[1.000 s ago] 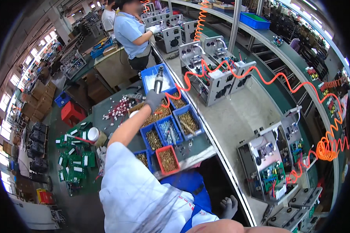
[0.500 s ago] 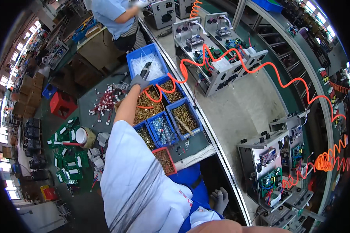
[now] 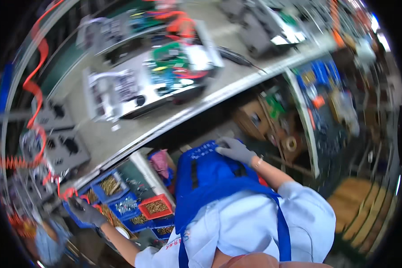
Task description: The person assembles electronic devices on a factory assembly line. They use a pneumatic screwdriver to secure screws into metal chassis and install green circuit boards. The person also handles various small components and wires, connecting them to the boards and securing them within the device casing.
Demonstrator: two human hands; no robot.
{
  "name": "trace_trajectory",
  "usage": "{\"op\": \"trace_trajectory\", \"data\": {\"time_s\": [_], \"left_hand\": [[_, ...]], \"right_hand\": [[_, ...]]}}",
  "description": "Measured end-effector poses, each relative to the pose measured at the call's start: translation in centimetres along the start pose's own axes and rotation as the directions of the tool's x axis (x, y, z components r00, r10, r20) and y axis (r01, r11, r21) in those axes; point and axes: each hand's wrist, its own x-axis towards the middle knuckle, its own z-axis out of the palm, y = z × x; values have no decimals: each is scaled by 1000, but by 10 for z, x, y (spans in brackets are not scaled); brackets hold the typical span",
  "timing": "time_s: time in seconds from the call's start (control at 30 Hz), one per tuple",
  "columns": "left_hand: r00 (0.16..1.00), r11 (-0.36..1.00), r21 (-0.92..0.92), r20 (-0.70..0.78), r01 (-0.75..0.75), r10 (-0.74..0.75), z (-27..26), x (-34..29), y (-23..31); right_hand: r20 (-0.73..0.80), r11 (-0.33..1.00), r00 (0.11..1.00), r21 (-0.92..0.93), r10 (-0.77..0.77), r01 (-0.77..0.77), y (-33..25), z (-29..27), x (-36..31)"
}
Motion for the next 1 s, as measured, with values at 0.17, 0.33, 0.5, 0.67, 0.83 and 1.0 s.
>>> {"op": "trace_trajectory", "data": {"time_s": [0.17, 0.33, 0.5, 0.67, 0.83, 1.0], "left_hand": [[899, 963, -176, 354, -205, 256, 104, -93, 130], [769, 934, -248, 533, -257, 353, 175, -181, 203], [604, 902, -425, 700, -77, 381, 217, -278, 283], [93, 918, -255, 967, 303, 238, 334, -433, 288], [-146, 978, -161, 979, -129, 142, 451, -558, 217], [-267, 928, -129, 963, -350, 33, 510, -599, 195]], "right_hand": [[-134, 991, 988, 115, 80, -65, 77, -54, -53], [-274, 971, 937, 162, 216, -176, 130, -123, -94], [-412, 948, 868, 268, 276, -174, 180, -168, -103], [-486, 950, 817, 158, 311, -268, 287, -187, -27], [-427, 943, 843, 85, 326, -322, 384, -166, 41], [-315, 848, 788, 220, 529, -482, 478, -137, 99]]}}
